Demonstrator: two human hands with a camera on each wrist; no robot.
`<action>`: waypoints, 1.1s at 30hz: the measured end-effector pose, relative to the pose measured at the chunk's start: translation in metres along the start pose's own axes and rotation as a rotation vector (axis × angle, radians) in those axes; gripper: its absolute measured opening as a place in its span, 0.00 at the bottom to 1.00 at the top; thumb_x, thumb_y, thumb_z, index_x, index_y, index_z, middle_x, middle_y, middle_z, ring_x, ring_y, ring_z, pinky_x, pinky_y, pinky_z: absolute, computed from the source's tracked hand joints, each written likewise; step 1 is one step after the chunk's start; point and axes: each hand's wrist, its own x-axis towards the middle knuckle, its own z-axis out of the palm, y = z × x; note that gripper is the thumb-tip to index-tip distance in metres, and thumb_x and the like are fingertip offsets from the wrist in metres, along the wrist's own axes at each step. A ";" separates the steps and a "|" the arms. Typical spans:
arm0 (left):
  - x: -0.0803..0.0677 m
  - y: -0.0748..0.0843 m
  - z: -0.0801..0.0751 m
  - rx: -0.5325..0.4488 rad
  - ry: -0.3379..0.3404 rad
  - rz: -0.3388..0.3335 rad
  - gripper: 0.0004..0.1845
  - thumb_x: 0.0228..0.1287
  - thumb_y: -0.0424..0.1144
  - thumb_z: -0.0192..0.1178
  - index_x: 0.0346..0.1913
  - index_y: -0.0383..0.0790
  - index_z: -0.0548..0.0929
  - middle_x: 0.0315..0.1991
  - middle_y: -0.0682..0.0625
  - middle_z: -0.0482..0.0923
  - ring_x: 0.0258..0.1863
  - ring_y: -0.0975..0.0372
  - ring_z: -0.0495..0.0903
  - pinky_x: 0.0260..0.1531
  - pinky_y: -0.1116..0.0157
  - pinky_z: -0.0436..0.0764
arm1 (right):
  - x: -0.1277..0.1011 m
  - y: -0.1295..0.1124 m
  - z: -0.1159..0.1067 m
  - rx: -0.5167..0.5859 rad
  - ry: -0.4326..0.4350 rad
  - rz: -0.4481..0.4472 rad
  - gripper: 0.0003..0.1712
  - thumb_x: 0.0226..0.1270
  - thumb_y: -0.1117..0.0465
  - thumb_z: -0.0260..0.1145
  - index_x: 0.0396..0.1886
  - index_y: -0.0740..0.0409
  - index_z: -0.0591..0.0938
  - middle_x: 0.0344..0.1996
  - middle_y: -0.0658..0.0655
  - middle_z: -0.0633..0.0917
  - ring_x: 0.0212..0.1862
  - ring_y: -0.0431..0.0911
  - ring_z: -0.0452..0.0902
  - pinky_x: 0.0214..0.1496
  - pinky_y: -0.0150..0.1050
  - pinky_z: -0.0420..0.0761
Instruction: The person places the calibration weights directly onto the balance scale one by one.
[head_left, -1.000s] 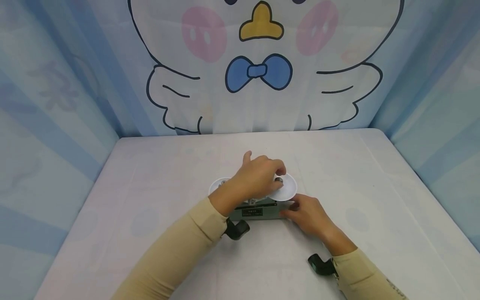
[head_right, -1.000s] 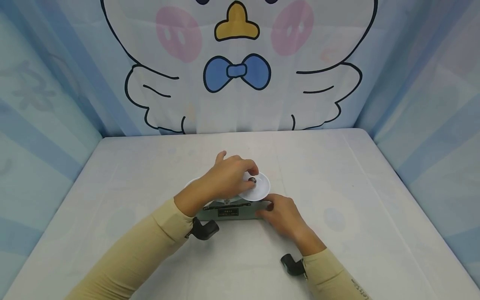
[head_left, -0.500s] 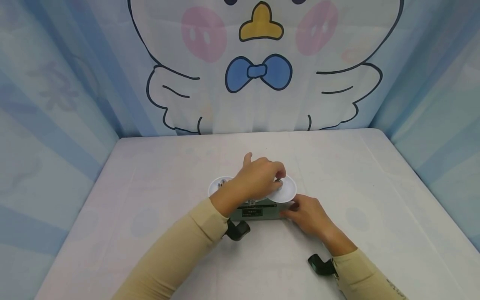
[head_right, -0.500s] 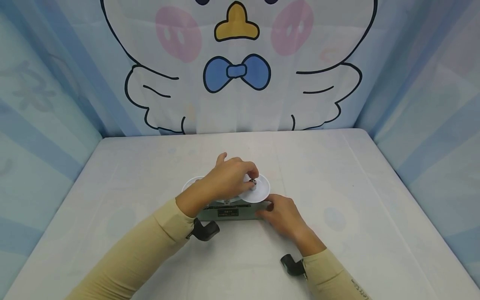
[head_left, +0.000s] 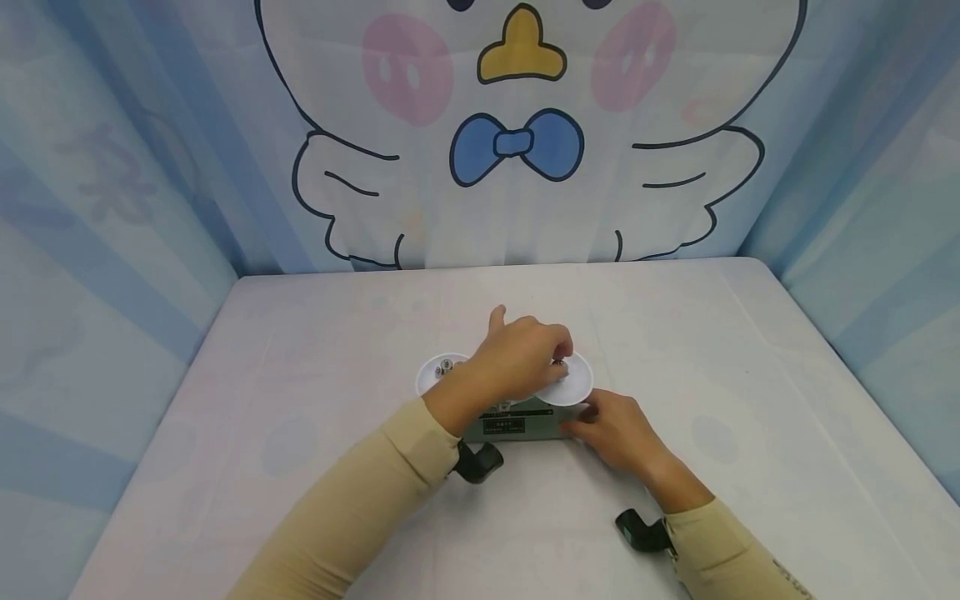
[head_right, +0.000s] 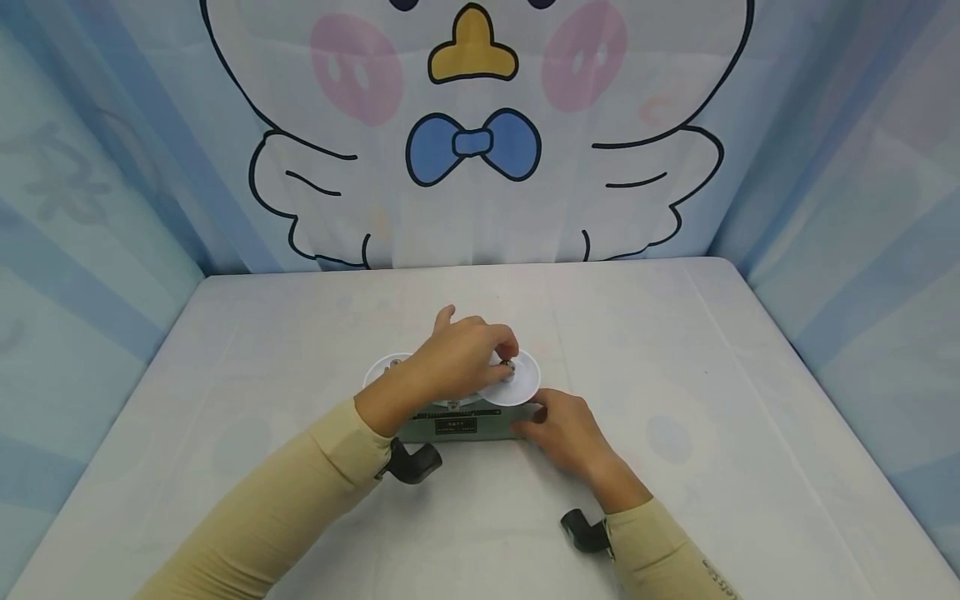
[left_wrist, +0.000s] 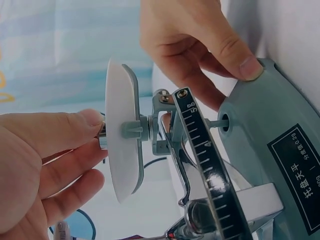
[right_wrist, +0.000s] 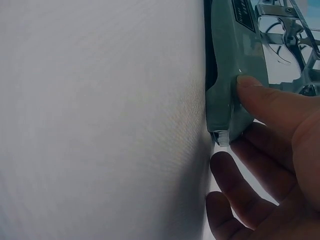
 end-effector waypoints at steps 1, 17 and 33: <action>0.000 0.001 0.000 0.001 0.002 0.000 0.12 0.68 0.46 0.65 0.52 0.51 0.85 0.42 0.59 0.85 0.47 0.63 0.77 0.67 0.39 0.54 | 0.000 0.000 0.000 0.002 0.000 0.002 0.20 0.58 0.60 0.75 0.47 0.65 0.84 0.39 0.58 0.88 0.41 0.52 0.84 0.42 0.50 0.82; 0.002 0.005 0.002 0.014 0.037 0.012 0.09 0.68 0.45 0.65 0.48 0.51 0.86 0.39 0.59 0.84 0.45 0.63 0.77 0.66 0.39 0.56 | -0.001 0.002 0.000 0.003 0.008 -0.018 0.19 0.58 0.59 0.75 0.47 0.64 0.84 0.38 0.56 0.88 0.40 0.51 0.84 0.41 0.48 0.81; -0.024 -0.020 -0.023 -0.060 0.142 -0.017 0.17 0.70 0.50 0.63 0.57 0.48 0.84 0.51 0.56 0.84 0.54 0.58 0.78 0.62 0.52 0.70 | 0.000 0.003 0.002 -0.014 0.006 -0.037 0.23 0.59 0.59 0.75 0.52 0.65 0.83 0.41 0.59 0.88 0.43 0.54 0.84 0.44 0.53 0.82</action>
